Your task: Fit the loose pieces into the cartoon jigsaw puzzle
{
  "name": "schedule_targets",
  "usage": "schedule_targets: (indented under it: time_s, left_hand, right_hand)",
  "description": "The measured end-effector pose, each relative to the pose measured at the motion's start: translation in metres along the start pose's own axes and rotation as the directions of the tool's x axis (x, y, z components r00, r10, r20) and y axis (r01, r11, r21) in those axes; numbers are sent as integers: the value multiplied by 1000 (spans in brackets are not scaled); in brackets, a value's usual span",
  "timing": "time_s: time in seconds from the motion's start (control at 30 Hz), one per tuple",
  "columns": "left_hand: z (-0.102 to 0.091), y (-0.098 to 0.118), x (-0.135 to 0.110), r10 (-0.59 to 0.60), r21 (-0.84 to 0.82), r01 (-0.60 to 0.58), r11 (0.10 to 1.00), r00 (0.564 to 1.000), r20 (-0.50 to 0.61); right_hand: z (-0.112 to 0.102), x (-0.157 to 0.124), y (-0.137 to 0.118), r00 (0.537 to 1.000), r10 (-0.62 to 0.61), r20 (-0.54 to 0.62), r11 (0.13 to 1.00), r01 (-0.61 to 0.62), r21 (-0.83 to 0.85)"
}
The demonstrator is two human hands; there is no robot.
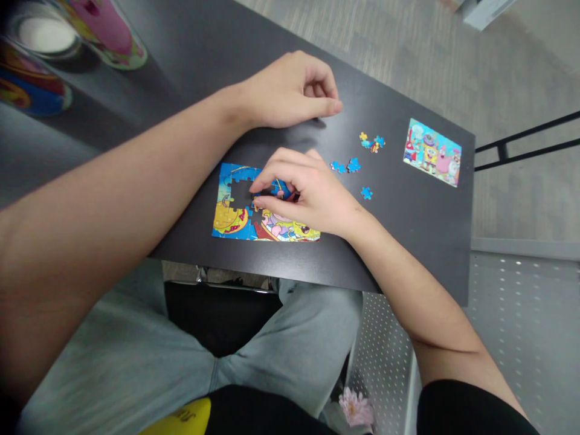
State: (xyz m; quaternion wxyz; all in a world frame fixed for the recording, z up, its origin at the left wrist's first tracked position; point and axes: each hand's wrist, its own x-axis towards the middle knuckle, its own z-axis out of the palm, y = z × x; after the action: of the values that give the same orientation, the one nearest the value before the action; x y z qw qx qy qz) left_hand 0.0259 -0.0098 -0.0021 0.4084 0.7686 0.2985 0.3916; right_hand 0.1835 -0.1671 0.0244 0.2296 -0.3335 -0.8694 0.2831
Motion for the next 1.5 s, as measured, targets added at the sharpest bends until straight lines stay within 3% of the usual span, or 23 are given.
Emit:
schedule_targets:
  time_s: [0.8, 0.9, 0.97, 1.03, 1.1, 1.23, 1.27, 1.37, 1.5]
  left_hand:
    - [3, 2, 1, -18, 0, 18, 1000, 1000, -21]
    - [1, 7, -1, -34, -5, 34, 999, 999, -6]
    - [-2, 13, -3, -39, -14, 40, 999, 999, 14]
    - [-6, 19, -4, -55, -19, 56, 998, 997, 47]
    - [-10, 22, -5, -82, 4, 82, 997, 994, 69]
    - [-19, 12, -5, -110, 53, 106, 993, 990, 84]
    - [-20, 7, -4, -109, 51, 105, 993, 990, 92]
    - [-22, -5, -1, -92, 25, 90, 996, 991, 93]
    - [-24, -7, -2, -120, 17, 119, 993, 988, 97]
  right_hand:
    - [-5, -6, -2, 998, 21, 61, 996, -16, -85]
    - [-5, -4, -3, 1000, 12, 4, 999, -11, -49]
    - [-6, -3, 4, 993, 3, -118, 1000, -2, 2]
    - [-12, -2, 22, 954, 23, -298, 999, -14, 33]
    - [-24, -4, 49, 882, 97, -461, 995, -104, 11]
    - [-70, -18, 104, 690, 38, -723, 989, -128, -70]
    - [-83, -23, 114, 678, 39, -734, 987, -143, -80]
    - [-113, -39, 130, 721, 90, -687, 962, -241, -126]
    - [-127, -55, 134, 819, 208, -535, 920, -350, -178]
